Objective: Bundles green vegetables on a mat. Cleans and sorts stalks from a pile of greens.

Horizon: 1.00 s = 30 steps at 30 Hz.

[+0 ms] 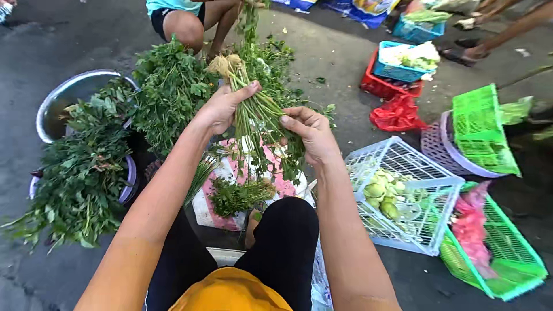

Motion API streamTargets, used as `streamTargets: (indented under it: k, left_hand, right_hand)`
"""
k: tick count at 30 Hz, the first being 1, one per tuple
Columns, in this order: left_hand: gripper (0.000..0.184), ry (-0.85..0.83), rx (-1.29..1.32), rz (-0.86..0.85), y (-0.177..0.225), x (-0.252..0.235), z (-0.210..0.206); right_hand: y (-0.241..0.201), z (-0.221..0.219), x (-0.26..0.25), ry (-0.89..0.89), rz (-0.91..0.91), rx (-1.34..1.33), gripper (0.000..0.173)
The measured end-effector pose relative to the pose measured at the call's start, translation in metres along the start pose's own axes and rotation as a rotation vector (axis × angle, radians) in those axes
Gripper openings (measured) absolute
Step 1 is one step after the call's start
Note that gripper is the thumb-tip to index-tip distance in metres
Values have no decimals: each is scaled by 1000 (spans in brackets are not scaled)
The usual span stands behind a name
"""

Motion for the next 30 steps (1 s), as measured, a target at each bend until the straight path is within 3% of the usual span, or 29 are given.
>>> streamTargets:
  k: [5,10,15,18,22,24,27,30]
  left_hand:
    - [27,123,-69,74,-8,-6,-2]
    - [31,156,-156,51,-11,-9,-8]
    - [33,127,-287,24,-13,-8,-19]
    - [38,140,-354,51,-15,-6,-16]
    - [39,132,-391,99,-22,-7,-17]
    - [37,147,-419,123,-24,-6,-18]
    - [37,143,-423,176,-27,-7,-20]
    - [34,140,-387,205,-29,-9,-22]
  right_hand:
    - [-4,4,7,39,220,477,38]
    - [-20,-24,20,139,567,619,27]
    - [-4,-42,7,139,713,740,16]
    - [0,-43,4,136,670,697,14]
    - [7,-30,-4,129,317,423,20]
    - [13,-25,-6,114,243,362,21]
    - [13,-23,-3,154,313,600,20]
    - [10,-26,4,147,514,822,19]
Point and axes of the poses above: each hand's wrist, its own x-axis away from the middle knuckle, its own z-axis out of the back of the hand, y = z × x, the point moved 5 cm from there along -x, towards the middle knuckle, and after that the axes turned 11 degrees about -x, right-handed, at the moved point
